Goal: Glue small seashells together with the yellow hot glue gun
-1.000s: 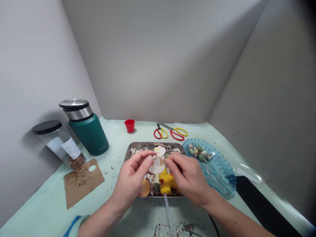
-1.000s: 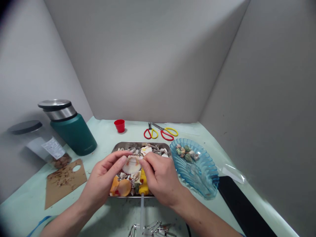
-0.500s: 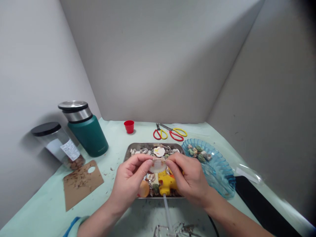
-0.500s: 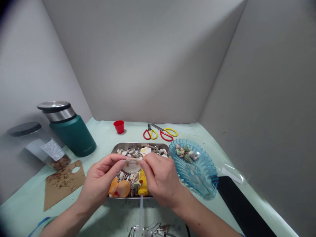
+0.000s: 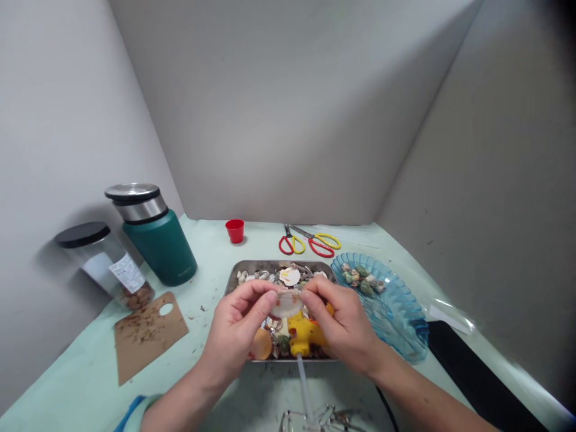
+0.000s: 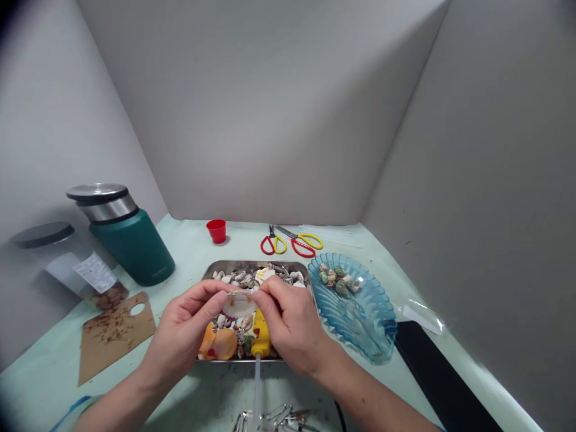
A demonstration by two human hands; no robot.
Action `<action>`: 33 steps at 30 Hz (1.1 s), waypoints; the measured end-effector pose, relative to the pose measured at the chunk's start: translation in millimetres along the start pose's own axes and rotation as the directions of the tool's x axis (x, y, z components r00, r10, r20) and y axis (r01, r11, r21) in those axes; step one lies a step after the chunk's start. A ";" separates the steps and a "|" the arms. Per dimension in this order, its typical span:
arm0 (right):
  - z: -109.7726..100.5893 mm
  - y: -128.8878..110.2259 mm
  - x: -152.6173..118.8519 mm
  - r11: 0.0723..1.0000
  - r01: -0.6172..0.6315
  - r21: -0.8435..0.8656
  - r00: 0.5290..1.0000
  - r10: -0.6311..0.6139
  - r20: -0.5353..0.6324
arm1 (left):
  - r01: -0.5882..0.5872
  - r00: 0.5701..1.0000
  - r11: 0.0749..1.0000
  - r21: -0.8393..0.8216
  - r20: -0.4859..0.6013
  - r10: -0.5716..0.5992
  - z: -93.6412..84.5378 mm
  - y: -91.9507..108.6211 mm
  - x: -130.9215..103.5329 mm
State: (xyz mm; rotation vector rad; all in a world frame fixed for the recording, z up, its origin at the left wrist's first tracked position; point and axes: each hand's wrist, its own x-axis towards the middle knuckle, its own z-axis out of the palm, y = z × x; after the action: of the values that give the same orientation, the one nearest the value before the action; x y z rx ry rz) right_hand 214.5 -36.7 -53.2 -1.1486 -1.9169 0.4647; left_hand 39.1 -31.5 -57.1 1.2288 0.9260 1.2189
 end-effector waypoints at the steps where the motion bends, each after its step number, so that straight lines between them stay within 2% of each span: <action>1: -0.3 0.0 0.4 1.000 -0.013 0.012 1.000 0.013 0.008 | -0.002 1.000 1.000 -0.008 0.007 0.003 0.1 0.4 -0.1; 7: -1.2 -0.2 0.8 0.995 -0.069 0.073 0.995 0.064 0.070 | 0.008 1.000 0.999 -0.047 0.029 -0.007 0.3 0.6 1.1; 12: 2.1 4.3 0.9 0.965 -0.159 0.209 0.983 0.134 0.128 | 0.129 0.991 0.980 -0.153 0.037 -0.125 1.6 -2.0 2.2; 17: 4.2 7.6 2.8 0.869 -0.290 0.400 0.950 0.209 0.234 | 0.241 0.971 0.936 -0.255 0.072 -0.230 2.6 0.0 3.4; 21: 4.3 8.8 4.9 0.754 -0.380 0.535 0.917 0.231 0.326 | 0.273 0.962 0.917 -0.291 0.093 -0.257 1.7 1.1 6.4; 24: 4.7 9.7 6.1 0.707 -0.415 0.572 0.902 0.240 0.359 | 0.282 0.959 0.908 -0.310 0.105 -0.262 0.9 0.0 7.9; 29: 4.6 10.0 6.4 0.712 -0.426 0.558 0.895 0.242 0.373 | 0.287 0.958 0.905 -0.314 0.104 -0.268 0.6 -2.2 8.4; 33: 3.7 7.8 5.3 0.816 -0.373 0.441 0.917 0.253 0.308 | 0.286 0.958 0.907 -0.310 0.105 -0.267 0.5 -3.1 9.8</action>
State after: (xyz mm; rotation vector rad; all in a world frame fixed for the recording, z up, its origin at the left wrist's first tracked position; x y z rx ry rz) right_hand 214.5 -27.7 -58.1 -1.0971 -1.6490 1.2511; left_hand 41.7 -21.7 -59.1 0.8364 0.7886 1.0494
